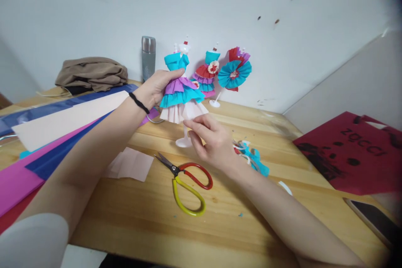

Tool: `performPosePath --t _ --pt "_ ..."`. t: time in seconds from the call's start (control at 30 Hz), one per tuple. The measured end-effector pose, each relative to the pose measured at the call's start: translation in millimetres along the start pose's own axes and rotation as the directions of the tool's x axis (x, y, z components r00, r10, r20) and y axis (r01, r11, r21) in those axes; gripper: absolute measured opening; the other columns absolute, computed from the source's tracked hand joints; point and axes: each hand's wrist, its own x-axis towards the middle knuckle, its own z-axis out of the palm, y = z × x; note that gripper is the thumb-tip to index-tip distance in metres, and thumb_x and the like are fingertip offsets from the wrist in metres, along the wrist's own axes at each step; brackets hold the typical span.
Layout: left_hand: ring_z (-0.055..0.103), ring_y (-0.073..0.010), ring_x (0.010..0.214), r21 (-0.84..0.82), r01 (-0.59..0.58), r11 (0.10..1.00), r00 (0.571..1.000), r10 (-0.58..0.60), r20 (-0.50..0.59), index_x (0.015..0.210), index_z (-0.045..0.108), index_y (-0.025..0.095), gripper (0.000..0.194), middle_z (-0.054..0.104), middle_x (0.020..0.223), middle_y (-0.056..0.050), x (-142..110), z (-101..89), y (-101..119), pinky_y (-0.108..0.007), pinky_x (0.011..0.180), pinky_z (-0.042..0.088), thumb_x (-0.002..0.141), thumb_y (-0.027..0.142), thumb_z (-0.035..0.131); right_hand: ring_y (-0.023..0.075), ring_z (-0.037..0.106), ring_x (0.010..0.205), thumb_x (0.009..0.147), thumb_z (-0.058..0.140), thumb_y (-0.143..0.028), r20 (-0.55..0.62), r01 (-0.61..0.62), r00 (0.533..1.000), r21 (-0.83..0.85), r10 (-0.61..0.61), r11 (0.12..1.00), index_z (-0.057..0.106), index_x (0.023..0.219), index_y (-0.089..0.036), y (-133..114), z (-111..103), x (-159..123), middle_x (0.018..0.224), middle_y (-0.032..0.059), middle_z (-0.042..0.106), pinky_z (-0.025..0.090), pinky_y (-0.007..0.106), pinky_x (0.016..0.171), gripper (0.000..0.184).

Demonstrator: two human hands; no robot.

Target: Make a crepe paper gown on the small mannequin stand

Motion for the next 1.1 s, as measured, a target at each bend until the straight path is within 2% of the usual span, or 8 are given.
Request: performPosePath --t 0.1,0.17,0.33,0.5,0.6,0.73,0.9,1.1 --pt "0.067 -0.0188 0.077 0.013 0.018 1.0 0.999 -0.017 -0.037 0.084 0.066 0.011 0.005 0.072 0.071 -0.005 -0.3 0.4 -1.1 -0.043 0.095 0.051 0.087 0.013 0.064 0.0287 0.059 0.102 0.088 0.051 -0.012 0.011 0.033 0.999 -0.169 -0.032 0.985 0.072 0.107 -0.02 6.3 1.2 1.2 0.123 0.015 0.063 0.052 0.049 0.082 0.029" --pt "0.067 -0.0184 0.075 0.018 0.026 1.0 0.999 -0.025 -0.048 0.082 0.066 0.011 0.006 0.073 0.073 -0.006 -1.1 1.1 -1.8 -0.043 0.095 0.052 0.087 0.012 0.064 0.0314 0.057 0.109 0.088 0.052 -0.013 0.009 0.027 1.0 -0.181 -0.026 0.983 0.071 0.11 -0.02 9.2 1.0 1.9 0.127 0.015 0.062 0.05 0.053 0.088 0.03" --pt "0.067 -0.0193 0.078 0.031 0.036 0.999 0.997 -0.034 -0.064 0.081 0.066 0.012 0.005 0.072 0.071 -0.005 -3.3 3.4 -1.7 -0.044 0.095 0.052 0.086 0.012 0.065 0.0272 0.061 0.11 0.088 0.052 -0.017 -0.081 -0.114 0.99 0.032 0.117 0.993 0.062 0.126 -0.022 8.8 -3.7 3.6 0.119 0.0103 0.068 0.05 0.051 0.095 0.039" --pt "0.064 -0.0178 0.071 0.054 0.067 0.996 0.994 -0.062 -0.089 0.075 0.064 0.013 0.012 0.07 0.066 -0.004 -3.5 4.5 -1.8 -0.045 0.092 0.054 0.087 0.013 0.064 0.0256 0.064 0.108 0.088 0.053 -0.018 -0.041 -0.191 0.979 0.132 0.197 0.973 0.059 0.129 -0.025 6.1 -6.2 3.7 0.119 0.0083 0.07 0.05 0.052 0.096 0.042" --pt "0.064 -0.0172 0.071 0.045 0.068 0.997 0.994 -0.064 -0.086 0.077 0.065 0.012 0.009 0.071 0.068 -0.004 -1.8 3.4 -3.1 -0.044 0.091 0.054 0.086 0.012 0.064 0.0264 0.061 0.112 0.089 0.053 -0.021 -0.057 -0.141 0.988 0.083 0.145 0.987 0.064 0.122 -0.023 7.7 -3.8 2.0 0.121 0.0102 0.068 0.05 0.051 0.096 0.035" --pt "0.065 -0.0169 0.073 0.037 0.045 0.998 0.997 -0.042 -0.058 0.084 0.066 0.011 0.003 0.071 0.07 -0.004 0.2 2.4 -4.1 -0.042 0.09 0.055 0.087 0.012 0.064 0.0273 0.061 0.109 0.089 0.052 -0.021 -0.04 -0.016 0.999 -0.037 0.014 0.999 0.068 0.112 -0.02 12.6 1.1 0.6 0.118 0.012 0.067 0.052 0.049 0.093 0.027" --pt "0.066 -0.0173 0.073 0.021 0.056 0.998 0.996 -0.055 -0.064 0.085 0.066 0.009 0.004 0.071 0.073 -0.005 -1.0 5.3 -3.2 -0.044 0.092 0.053 0.088 0.011 0.063 0.027 0.06 0.1 0.089 0.049 -0.013 -0.031 0.102 0.994 -0.129 -0.107 0.986 0.064 0.119 -0.017 17.1 4.8 -0.1 0.113 0.0125 0.069 0.052 0.046 0.085 0.034" --pt "0.065 -0.017 0.074 0.018 0.054 0.998 0.996 -0.052 -0.068 0.083 0.066 0.01 0.006 0.071 0.072 -0.004 -1.8 6.9 -3.3 -0.045 0.095 0.051 0.087 0.01 0.062 0.0267 0.058 0.103 0.092 0.049 -0.017 0.074 0.182 0.983 -0.283 -0.168 0.942 0.067 0.106 -0.02 17.5 5.3 -1.7 0.115 0.0104 0.069 0.044 0.042 0.081 0.023"
